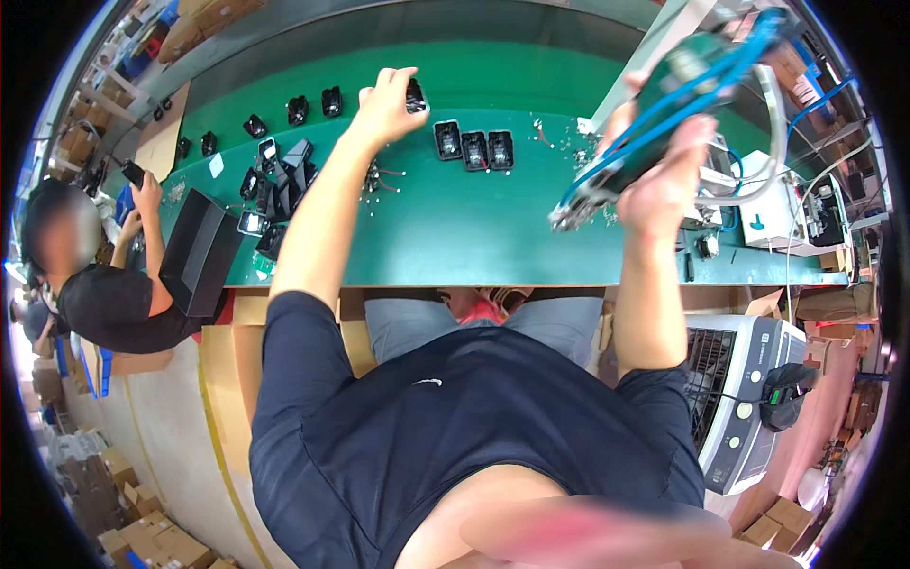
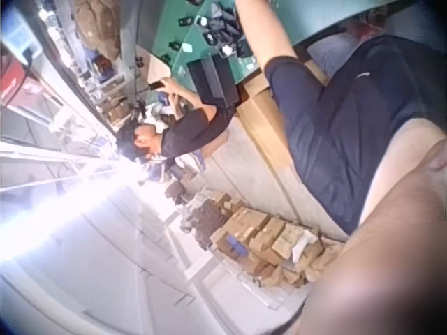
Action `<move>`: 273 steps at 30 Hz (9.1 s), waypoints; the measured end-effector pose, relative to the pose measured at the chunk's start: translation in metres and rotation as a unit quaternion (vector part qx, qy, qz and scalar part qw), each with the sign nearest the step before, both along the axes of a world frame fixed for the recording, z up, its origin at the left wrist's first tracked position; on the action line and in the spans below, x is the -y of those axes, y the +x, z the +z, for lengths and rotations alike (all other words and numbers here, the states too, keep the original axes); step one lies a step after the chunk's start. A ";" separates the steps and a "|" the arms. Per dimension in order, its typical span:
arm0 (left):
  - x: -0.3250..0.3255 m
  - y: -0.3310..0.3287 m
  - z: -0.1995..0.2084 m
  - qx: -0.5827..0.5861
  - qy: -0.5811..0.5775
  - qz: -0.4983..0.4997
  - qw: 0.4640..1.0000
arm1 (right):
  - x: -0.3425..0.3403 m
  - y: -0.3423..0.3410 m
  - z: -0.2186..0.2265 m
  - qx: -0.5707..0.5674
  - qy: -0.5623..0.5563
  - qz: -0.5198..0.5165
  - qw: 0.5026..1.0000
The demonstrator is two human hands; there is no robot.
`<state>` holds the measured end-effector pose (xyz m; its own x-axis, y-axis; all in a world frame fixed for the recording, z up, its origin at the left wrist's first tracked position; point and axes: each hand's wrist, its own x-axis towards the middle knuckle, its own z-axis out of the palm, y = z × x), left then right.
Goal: Assembling electronic components by pressing buttons and using a pneumatic press tool.
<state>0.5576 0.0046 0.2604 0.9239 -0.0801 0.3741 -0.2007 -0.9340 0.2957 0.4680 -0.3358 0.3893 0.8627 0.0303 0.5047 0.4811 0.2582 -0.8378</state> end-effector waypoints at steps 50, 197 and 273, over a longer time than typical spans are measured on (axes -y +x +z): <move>0.130 -0.158 -0.072 -0.012 -0.238 -0.133 0.962 | -0.055 0.002 -0.106 -0.077 0.281 0.153 0.944; 0.135 -0.157 -0.067 -0.026 -0.223 -0.118 0.967 | -0.057 -0.029 -0.070 -0.082 0.192 0.169 0.963; 0.075 -0.014 -0.027 -0.062 0.036 -0.157 0.985 | 0.040 -0.018 -0.035 -0.052 -0.058 -0.064 0.995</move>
